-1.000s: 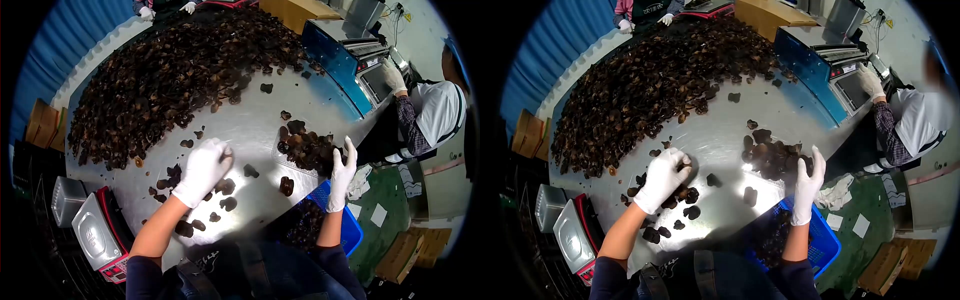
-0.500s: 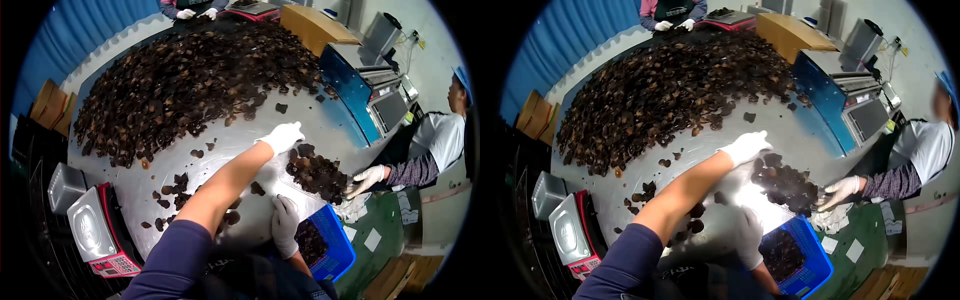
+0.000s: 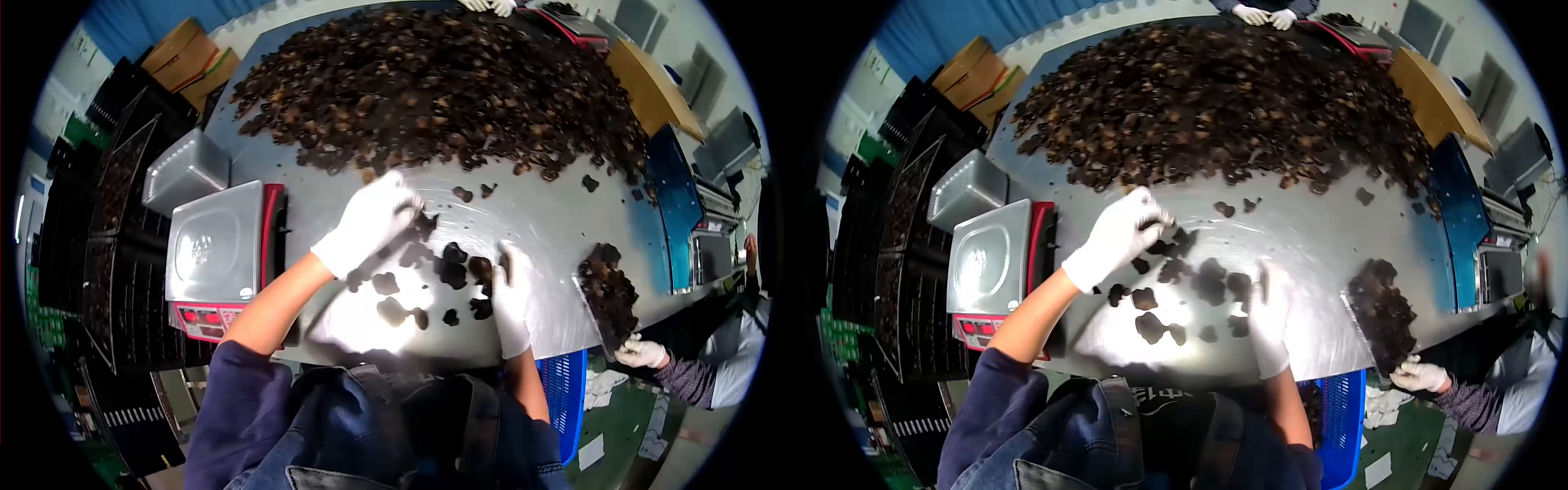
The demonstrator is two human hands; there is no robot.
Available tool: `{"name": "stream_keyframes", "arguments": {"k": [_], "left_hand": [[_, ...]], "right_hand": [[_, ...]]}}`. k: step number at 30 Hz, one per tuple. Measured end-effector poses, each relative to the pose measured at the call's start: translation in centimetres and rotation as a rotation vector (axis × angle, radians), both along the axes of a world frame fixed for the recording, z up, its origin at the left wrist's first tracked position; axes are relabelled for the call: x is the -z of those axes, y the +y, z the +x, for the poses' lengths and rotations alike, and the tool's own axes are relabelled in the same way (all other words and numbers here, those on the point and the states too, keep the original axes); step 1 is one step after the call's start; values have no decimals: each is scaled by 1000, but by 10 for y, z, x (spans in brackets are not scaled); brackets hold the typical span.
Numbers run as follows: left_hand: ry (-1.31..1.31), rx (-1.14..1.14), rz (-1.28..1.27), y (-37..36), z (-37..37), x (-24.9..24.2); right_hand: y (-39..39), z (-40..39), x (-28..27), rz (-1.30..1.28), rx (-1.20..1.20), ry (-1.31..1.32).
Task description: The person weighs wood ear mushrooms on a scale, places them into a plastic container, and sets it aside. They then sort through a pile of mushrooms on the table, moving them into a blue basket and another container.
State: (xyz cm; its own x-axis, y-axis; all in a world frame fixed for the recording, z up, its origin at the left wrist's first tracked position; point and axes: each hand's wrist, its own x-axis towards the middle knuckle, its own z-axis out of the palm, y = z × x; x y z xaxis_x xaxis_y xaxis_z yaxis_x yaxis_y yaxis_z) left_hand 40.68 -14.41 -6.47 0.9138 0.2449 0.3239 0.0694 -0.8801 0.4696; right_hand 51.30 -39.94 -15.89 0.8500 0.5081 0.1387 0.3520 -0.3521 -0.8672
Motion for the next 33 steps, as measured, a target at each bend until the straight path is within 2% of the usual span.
{"name": "stream_keyframes", "arguments": {"k": [1,2,4,5,7,8,9,10,11,12,14,16,17,20,21,23,24,26,29,30,32,33], "left_hand": [[145,1,-69,1,-17,3],[289,2,-141,1,-33,4],[407,6,-218,-2,-62,-6],[329,55,-231,7,-76,-10],[122,13,-43,37,-108,-41],[94,-186,-83,57,-128,-55],[43,-307,48,82,-143,-78],[-93,-471,-119,107,-161,-85],[-204,-591,-192,167,-186,-73],[-197,-644,-25,210,-212,-70],[77,-749,462,295,-260,-41],[334,-664,226,345,-294,-21],[401,-638,227,342,-290,-36],[373,-622,444,377,-286,-31],[376,-626,438,371,-279,-41],[432,-678,107,360,-263,-70],[495,-631,244,359,-262,-78],[482,-546,301,370,-262,-80],[474,-584,239,372,-264,-88],[425,-609,119,363,-265,-96],[193,-610,112,354,-274,-104],[111,-616,371,340,-273,-111]], "right_hand": [[15,-7,9,1,-99,-56],[29,-20,-12,20,-186,-140],[48,-28,-6,81,-193,-229],[52,-31,-16,87,-142,-194],[45,-37,-40,69,-29,-120],[35,-37,-42,61,10,-188],[24,-39,-42,25,62,-194],[11,-41,-42,-10,113,-200],[0,-45,-39,-13,147,-192],[-13,-48,-33,-18,180,-183],[-38,-54,-18,-116,174,-279],[-52,-60,-7,-113,183,-293],[-56,-64,-3,-119,185,-294],[-56,-75,2,-124,223,-277],[-52,-76,0,-123,220,-284],[-45,-76,-8,-181,211,-372],[-44,-75,-9,-186,206,-372],[-40,-71,-9,-99,201,-374],[-27,-69,-23,-139,191,-389],[-17,-70,-32,-172,180,-397],[15,-67,-50,-103,113,-388],[33,-64,-56,-108,-27,-394]]}}
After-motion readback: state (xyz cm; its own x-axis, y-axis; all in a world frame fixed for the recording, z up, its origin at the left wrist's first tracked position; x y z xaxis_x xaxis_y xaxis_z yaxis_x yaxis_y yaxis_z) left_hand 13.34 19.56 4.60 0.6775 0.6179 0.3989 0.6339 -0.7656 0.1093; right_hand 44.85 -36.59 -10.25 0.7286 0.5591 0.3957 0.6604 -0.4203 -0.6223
